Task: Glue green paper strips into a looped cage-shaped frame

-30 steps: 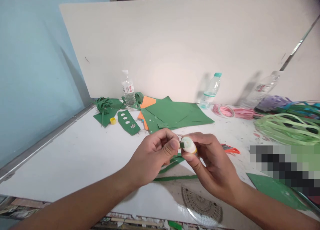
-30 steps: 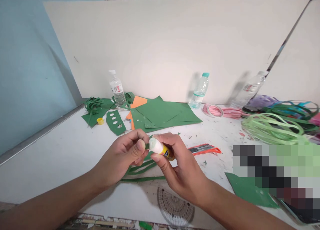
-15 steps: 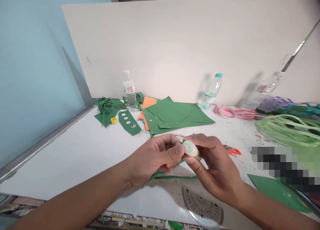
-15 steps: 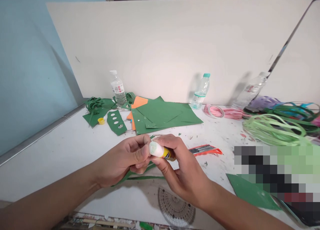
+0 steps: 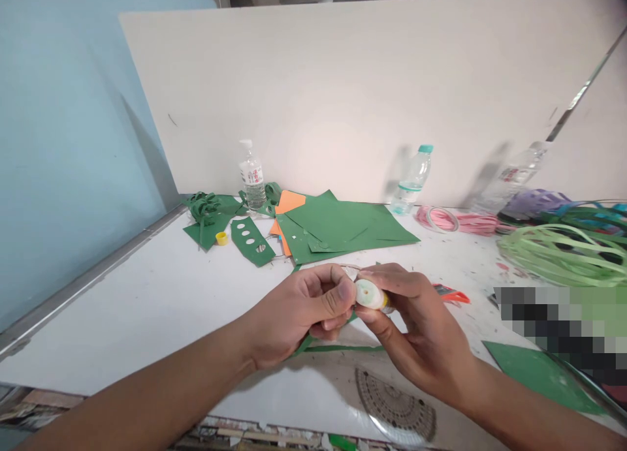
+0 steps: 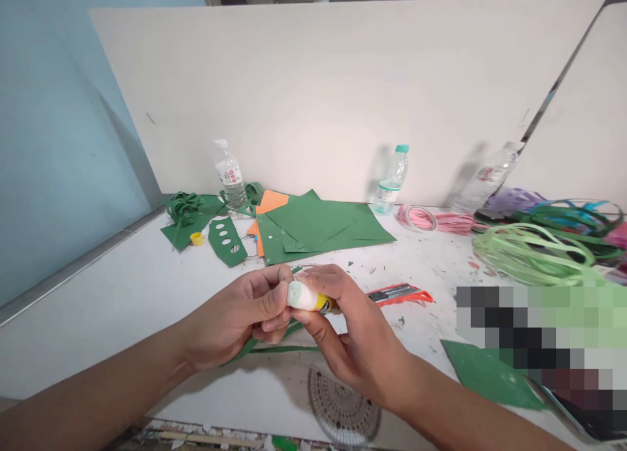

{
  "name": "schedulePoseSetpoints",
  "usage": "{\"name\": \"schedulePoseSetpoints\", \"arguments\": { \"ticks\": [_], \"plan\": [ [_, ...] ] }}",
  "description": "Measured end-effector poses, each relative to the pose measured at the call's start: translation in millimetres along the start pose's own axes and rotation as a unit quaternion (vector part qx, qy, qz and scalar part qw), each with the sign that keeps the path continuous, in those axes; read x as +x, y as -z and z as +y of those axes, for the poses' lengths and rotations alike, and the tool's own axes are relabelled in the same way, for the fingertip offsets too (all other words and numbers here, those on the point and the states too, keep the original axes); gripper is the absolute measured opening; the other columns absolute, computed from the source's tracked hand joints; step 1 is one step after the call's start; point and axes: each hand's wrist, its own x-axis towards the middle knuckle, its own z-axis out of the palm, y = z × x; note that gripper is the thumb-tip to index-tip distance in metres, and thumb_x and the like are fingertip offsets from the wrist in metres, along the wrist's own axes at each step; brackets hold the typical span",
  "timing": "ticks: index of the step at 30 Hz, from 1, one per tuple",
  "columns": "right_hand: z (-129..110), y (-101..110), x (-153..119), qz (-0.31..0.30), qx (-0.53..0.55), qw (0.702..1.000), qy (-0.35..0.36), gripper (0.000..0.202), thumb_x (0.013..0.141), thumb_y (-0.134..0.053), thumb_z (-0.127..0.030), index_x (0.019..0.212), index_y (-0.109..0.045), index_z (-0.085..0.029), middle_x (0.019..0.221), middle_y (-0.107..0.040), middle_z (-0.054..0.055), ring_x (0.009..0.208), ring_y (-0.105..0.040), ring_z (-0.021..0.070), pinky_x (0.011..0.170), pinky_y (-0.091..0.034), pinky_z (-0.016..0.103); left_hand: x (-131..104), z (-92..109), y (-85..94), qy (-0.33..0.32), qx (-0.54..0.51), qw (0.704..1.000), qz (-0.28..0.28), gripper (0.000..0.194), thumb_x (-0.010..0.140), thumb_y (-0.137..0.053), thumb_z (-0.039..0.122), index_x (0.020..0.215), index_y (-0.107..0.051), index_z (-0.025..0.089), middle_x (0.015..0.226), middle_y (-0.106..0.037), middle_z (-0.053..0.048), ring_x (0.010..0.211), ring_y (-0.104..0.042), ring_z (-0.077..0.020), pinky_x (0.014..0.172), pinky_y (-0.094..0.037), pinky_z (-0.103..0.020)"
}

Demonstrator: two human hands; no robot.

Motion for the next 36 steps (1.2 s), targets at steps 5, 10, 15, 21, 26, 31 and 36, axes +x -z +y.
{"name": "schedulePoseSetpoints", "arguments": {
  "ticks": [5, 10, 15, 21, 26, 31, 36],
  "plan": [
    [1.0, -1.8, -0.4, 0.013, -0.023, 1.000, -0.009, 0.045, 0.098, -0.061, -0.005, 0.135, -0.051, -0.027, 0.118, -0.063, 0.007, 0.110, -0.062, 0.0193, 0.094, -0.055, 0.032, -0.3, 0.1, -0.9, -0.014, 0.022, 1.000, 0.013, 0.037, 0.094, -0.077, 0.044, 0.081, -0.055, 0.018, 0.062, -0.044, 0.008, 0.055, -0.029, -0.0066, 0.053, -0.026, -0.021],
    [1.8, -4.4, -0.7, 0.032, -0.060, 0.998, -0.012, 0.042, 0.098, -0.062, -0.007, 0.134, -0.051, -0.028, 0.116, -0.064, 0.007, 0.106, -0.063, 0.0192, 0.090, -0.057, 0.032, -1.0, 1.6, -4.8, -0.017, 0.036, 0.998, 0.039, 0.040, 0.089, -0.081, 0.048, 0.079, -0.057, 0.018, 0.061, -0.043, 0.008, 0.056, -0.030, -0.0073, 0.053, -0.025, -0.021],
    [1.6, -6.3, -0.7, 0.040, -0.087, 0.995, -0.017, 0.040, 0.098, -0.062, -0.008, 0.131, -0.052, -0.028, 0.113, -0.065, 0.007, 0.103, -0.065, 0.0209, 0.084, -0.059, 0.033, -1.2, 1.5, -5.7, -0.019, 0.040, 0.997, 0.062, 0.043, 0.082, -0.087, 0.048, 0.076, -0.056, 0.018, 0.060, -0.044, 0.008, 0.056, -0.033, -0.0076, 0.053, -0.026, -0.022],
    [0.6, -7.2, -2.4, 0.038, -0.097, 0.994, -0.025, 0.043, 0.097, -0.063, -0.008, 0.133, -0.052, -0.030, 0.114, -0.067, 0.008, 0.103, -0.067, 0.0241, 0.083, -0.060, 0.037, -0.4, -0.1, -3.5, -0.015, 0.037, 0.997, 0.060, 0.044, 0.082, -0.087, 0.048, 0.076, -0.055, 0.018, 0.060, -0.043, 0.008, 0.055, -0.031, -0.0075, 0.053, -0.026, -0.022],
    [1.5, -7.0, -3.3, 0.036, -0.076, 0.996, -0.004, 0.050, 0.096, -0.062, -0.004, 0.137, -0.050, -0.029, 0.119, -0.065, 0.010, 0.110, -0.066, 0.0251, 0.081, -0.060, 0.036, -1.0, -1.5, -2.1, -0.014, 0.029, 0.999, 0.030, 0.041, 0.090, -0.079, 0.050, 0.081, -0.055, 0.018, 0.062, -0.042, 0.008, 0.056, -0.028, -0.0073, 0.054, -0.024, -0.022],
    [-5.4, -4.5, -0.9, 0.021, -0.050, 0.998, 0.008, 0.051, 0.096, -0.059, -0.003, 0.140, -0.050, -0.029, 0.119, -0.064, 0.010, 0.109, -0.064, 0.0243, 0.085, -0.057, 0.037, 0.8, 1.4, 0.9, -0.013, 0.020, 0.999, 0.045, 0.046, 0.087, -0.082, 0.051, 0.078, -0.052, 0.018, 0.062, -0.043, 0.008, 0.055, -0.028, -0.0069, 0.054, -0.024, -0.022],
    [-2.2, 0.8, 0.0, 0.089, -0.047, 0.993, -0.055, 0.031, 0.104, -0.055, -0.018, 0.134, -0.052, -0.028, 0.105, -0.061, 0.007, 0.088, -0.061, 0.0224, 0.071, -0.052, 0.037, 3.5, 2.9, 8.6, -0.031, 0.004, 0.998, -0.052, 0.049, 0.083, -0.083, 0.057, 0.074, -0.056, 0.017, 0.068, -0.052, 0.004, 0.053, -0.029, -0.0063, 0.052, -0.023, -0.022]
  ]
}}
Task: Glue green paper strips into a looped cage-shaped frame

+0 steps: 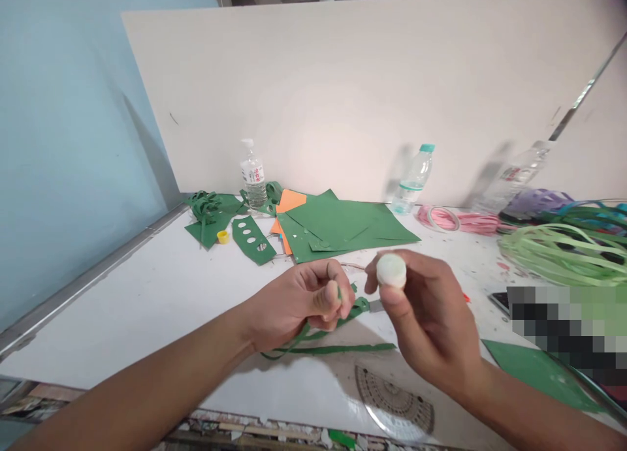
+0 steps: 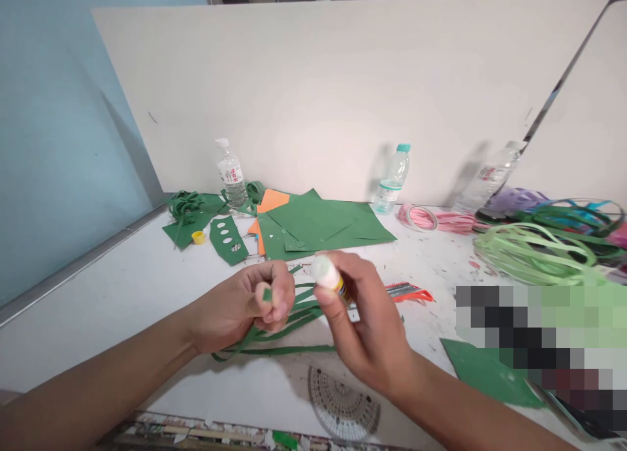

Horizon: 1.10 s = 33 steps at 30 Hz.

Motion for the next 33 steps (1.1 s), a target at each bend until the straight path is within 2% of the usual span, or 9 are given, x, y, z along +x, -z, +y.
{"name": "schedulePoseSetpoints", "arguments": {
  "ticks": [2, 5, 9, 15, 20, 22, 24, 27, 33],
  "plan": [
    [4.8, 0.4, 1.5, 0.018, -0.007, 1.000, -0.024, 0.027, 0.107, -0.052, -0.022, 0.133, -0.051, -0.028, 0.102, -0.060, 0.006, 0.084, -0.061, 0.0215, 0.069, -0.051, 0.036, -0.9, 0.3, 1.3, -0.001, 0.001, 0.999, -0.034, 0.049, 0.082, -0.085, 0.056, 0.072, -0.056, 0.017, 0.068, -0.054, 0.002, 0.054, -0.034, -0.0075, 0.053, -0.025, -0.023],
    [9.2, -0.6, 2.9, 0.005, -0.019, 0.999, -0.042, 0.025, 0.108, -0.052, -0.024, 0.132, -0.051, -0.027, 0.101, -0.060, 0.005, 0.085, -0.061, 0.0206, 0.071, -0.051, 0.036, -2.7, 1.5, 0.6, 0.000, 0.002, 0.999, -0.042, 0.048, 0.080, -0.087, 0.051, 0.069, -0.055, 0.018, 0.063, -0.053, 0.002, 0.057, -0.042, -0.0098, 0.054, -0.029, -0.023],
    [8.6, -1.1, 2.3, -0.007, -0.050, 0.998, -0.036, 0.025, 0.106, -0.055, -0.023, 0.131, -0.053, -0.026, 0.102, -0.061, 0.004, 0.084, -0.060, 0.0194, 0.072, -0.052, 0.034, -3.7, 3.1, -0.9, 0.004, 0.004, 0.999, -0.046, 0.047, 0.082, -0.086, 0.051, 0.067, -0.055, 0.018, 0.062, -0.053, 0.003, 0.055, -0.041, -0.0092, 0.053, -0.029, -0.023],
    [10.0, 0.2, 2.5, -0.008, -0.058, 0.997, -0.042, 0.028, 0.105, -0.057, -0.021, 0.132, -0.052, -0.027, 0.101, -0.061, 0.003, 0.081, -0.059, 0.0175, 0.070, -0.051, 0.031, -3.9, 2.6, 0.4, 0.009, 0.017, 0.999, -0.042, 0.049, 0.080, -0.086, 0.057, 0.069, -0.059, 0.018, 0.063, -0.056, 0.003, 0.054, -0.040, -0.0090, 0.055, -0.031, -0.024],
    [8.7, 0.3, 3.2, -0.009, -0.047, 0.998, -0.042, 0.029, 0.104, -0.059, -0.020, 0.131, -0.053, -0.029, 0.102, -0.061, 0.003, 0.081, -0.058, 0.0170, 0.069, -0.049, 0.030, -3.4, 2.3, 1.8, 0.023, 0.032, 0.998, -0.040, 0.048, 0.078, -0.087, 0.056, 0.071, -0.061, 0.017, 0.066, -0.059, 0.001, 0.056, -0.038, -0.0092, 0.053, -0.027, -0.024],
    [5.3, 0.9, 2.7, -0.014, -0.025, 0.999, -0.038, 0.031, 0.103, -0.059, -0.018, 0.131, -0.052, -0.029, 0.102, -0.060, 0.003, 0.078, -0.056, 0.0164, 0.065, -0.048, 0.029, -2.4, 3.0, 1.6, 0.025, 0.038, 0.999, -0.017, 0.045, 0.081, -0.086, 0.054, 0.074, -0.062, 0.017, 0.069, -0.060, 0.001, 0.054, -0.034, -0.0080, 0.052, -0.023, -0.024],
    [0.5, 1.7, 1.9, -0.026, 0.006, 0.999, -0.033, 0.033, 0.102, -0.058, -0.017, 0.132, -0.051, -0.029, 0.100, -0.058, 0.004, 0.077, -0.054, 0.0171, 0.063, -0.047, 0.030, -1.3, 4.0, 1.1, 0.018, 0.047, 0.998, 0.032, 0.045, 0.083, -0.085, 0.053, 0.075, -0.061, 0.016, 0.071, -0.060, 0.002, 0.053, -0.032, -0.0067, 0.052, -0.021, -0.024],
    [-6.8, 2.8, 1.8, -0.056, 0.040, 0.997, -0.019, 0.032, 0.100, -0.057, -0.015, 0.129, -0.051, -0.027, 0.100, -0.057, 0.005, 0.080, -0.056, 0.0196, 0.066, -0.050, 0.033, -0.3, 5.2, 0.1, 0.010, 0.058, 0.995, 0.084, 0.048, 0.080, -0.087, 0.054, 0.074, -0.059, 0.016, 0.070, -0.060, 0.002, 0.054, -0.034, -0.0066, 0.053, -0.023, -0.024],
    [-11.7, 2.9, 3.9, -0.102, 0.057, 0.993, 0.022, 0.039, 0.096, -0.058, -0.010, 0.130, -0.052, -0.027, 0.104, -0.062, 0.007, 0.088, -0.062, 0.0224, 0.070, -0.054, 0.034, -1.1, 7.7, -2.4, 0.036, 0.049, 0.996, 0.068, 0.050, 0.077, -0.089, 0.054, 0.073, -0.057, 0.016, 0.070, -0.058, 0.002, 0.056, -0.034, -0.0067, 0.053, -0.025, -0.023]
  ]
}}
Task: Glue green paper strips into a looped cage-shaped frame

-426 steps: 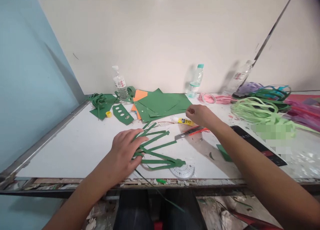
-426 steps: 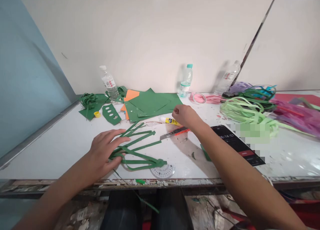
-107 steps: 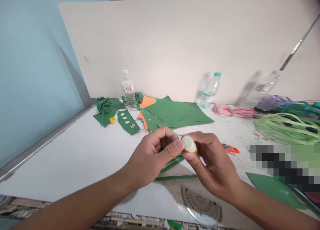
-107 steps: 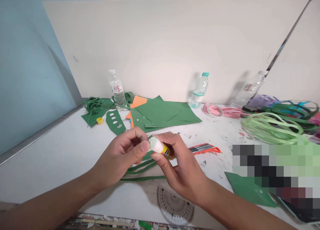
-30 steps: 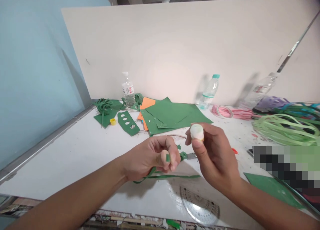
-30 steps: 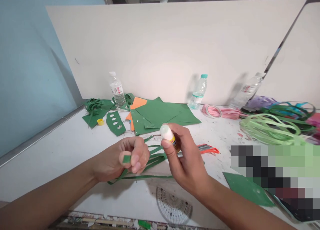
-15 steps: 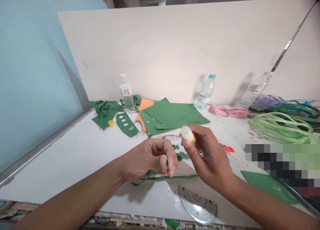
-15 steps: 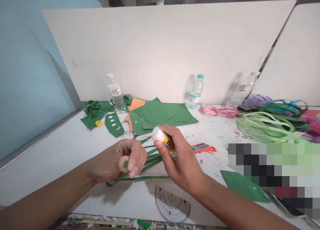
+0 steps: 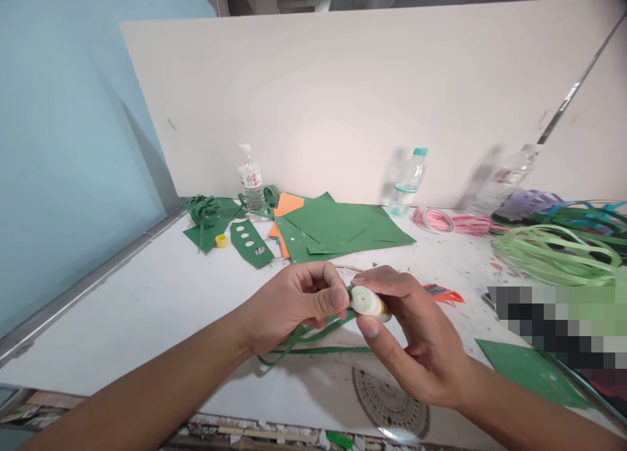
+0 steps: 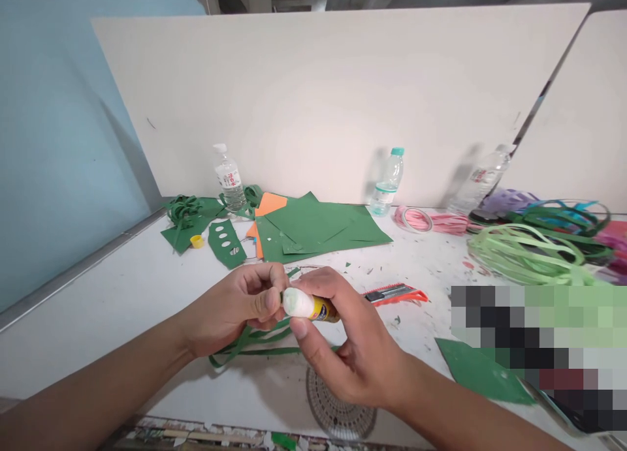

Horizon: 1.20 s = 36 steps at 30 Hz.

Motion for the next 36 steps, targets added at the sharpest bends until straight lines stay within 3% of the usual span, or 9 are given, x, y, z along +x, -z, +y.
{"name": "schedulePoseSetpoints", "arguments": {
  "ticks": [8, 16, 27, 36],
  "plan": [
    [3.5, -0.1, -0.3, -0.006, 0.004, 1.000, 0.023, 0.052, 0.092, -0.059, -0.004, 0.139, -0.051, -0.028, 0.109, -0.063, 0.009, 0.101, -0.061, 0.0244, 0.076, -0.056, 0.036, -2.9, 3.6, -1.0, 0.022, -0.002, 0.999, -0.025, 0.046, 0.082, -0.086, 0.050, 0.071, -0.058, 0.016, 0.064, -0.052, 0.005, 0.053, -0.035, -0.0052, 0.050, -0.023, -0.020],
    [0.8, 3.1, 3.0, -0.020, -0.018, 0.998, 0.057, 0.060, 0.090, -0.059, 0.001, 0.142, -0.049, -0.027, 0.108, -0.063, 0.008, 0.101, -0.061, 0.0239, 0.082, -0.056, 0.038, -2.8, 2.6, 1.2, 0.027, -0.002, 0.999, -0.026, 0.045, 0.084, -0.086, 0.045, 0.070, -0.053, 0.016, 0.064, -0.049, 0.006, 0.054, -0.036, -0.0046, 0.050, -0.024, -0.019],
    [3.0, 2.0, 4.2, -0.014, -0.024, 0.996, 0.080, 0.057, 0.089, -0.058, 0.004, 0.140, -0.050, -0.018, 0.114, -0.063, 0.009, 0.106, -0.059, 0.0193, 0.089, -0.053, 0.031, -2.3, -0.3, -1.9, 0.031, -0.021, 0.999, -0.028, 0.050, 0.085, -0.084, 0.052, 0.070, -0.050, 0.017, 0.060, -0.044, 0.008, 0.051, -0.029, -0.0046, 0.049, -0.019, -0.021],
    [3.6, 1.4, 3.9, -0.008, -0.047, 0.996, 0.072, 0.054, 0.091, -0.057, 0.003, 0.140, -0.050, -0.018, 0.112, -0.062, 0.008, 0.103, -0.060, 0.0189, 0.085, -0.054, 0.030, -2.3, 0.7, -2.7, 0.011, -0.007, 1.000, -0.016, 0.044, 0.085, -0.085, 0.044, 0.072, -0.052, 0.018, 0.058, -0.041, 0.009, 0.052, -0.032, -0.0054, 0.048, -0.022, -0.019]
  ]
}}
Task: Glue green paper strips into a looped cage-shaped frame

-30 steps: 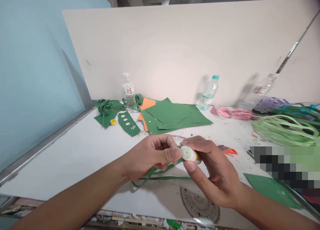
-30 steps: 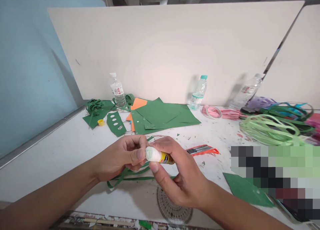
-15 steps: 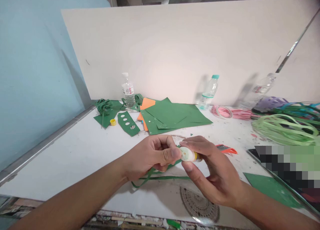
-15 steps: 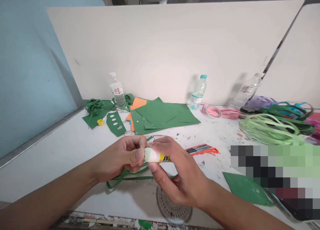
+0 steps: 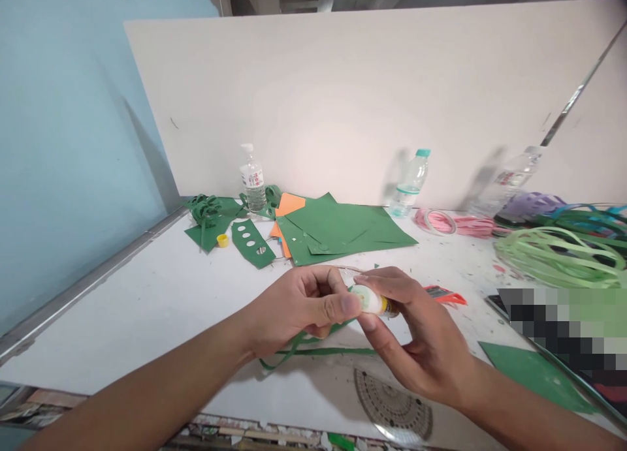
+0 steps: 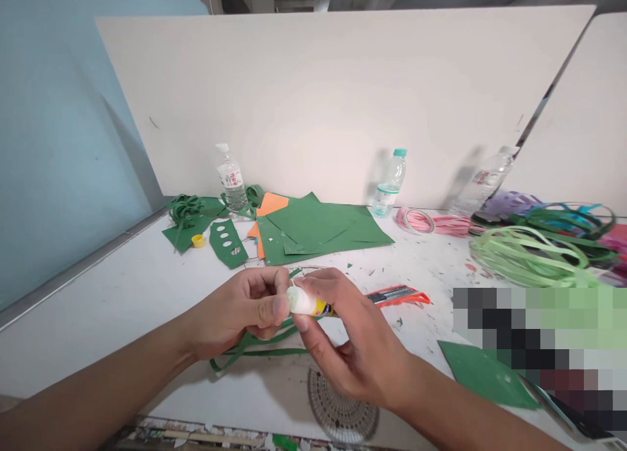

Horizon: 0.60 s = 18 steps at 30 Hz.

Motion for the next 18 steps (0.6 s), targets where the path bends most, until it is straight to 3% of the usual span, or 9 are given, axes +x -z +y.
{"name": "schedulePoseSetpoints", "arguments": {
  "ticks": [10, 18],
  "plan": [
    [2.0, -2.2, -3.7, 0.009, 0.023, 0.999, -0.032, 0.052, 0.093, -0.058, 0.000, 0.139, -0.050, -0.023, 0.114, -0.062, 0.009, 0.106, -0.060, 0.0214, 0.085, -0.055, 0.033, 1.6, -4.2, -1.0, 0.002, -0.044, 0.999, -0.030, 0.043, 0.088, -0.082, 0.046, 0.071, -0.055, 0.017, 0.059, -0.046, 0.006, 0.052, -0.029, -0.0061, 0.047, -0.018, -0.021],
    [3.0, -3.3, -8.3, 0.022, 0.033, 0.997, -0.064, 0.048, 0.095, -0.058, -0.004, 0.137, -0.051, -0.026, 0.112, -0.062, 0.008, 0.090, -0.059, 0.0207, 0.075, -0.054, 0.036, 1.0, -4.5, 1.5, -0.001, -0.050, 0.999, -0.011, 0.046, 0.077, -0.089, 0.054, 0.081, -0.063, 0.016, 0.060, -0.047, 0.006, 0.052, -0.028, -0.0058, 0.047, -0.019, -0.020]
  ]
}}
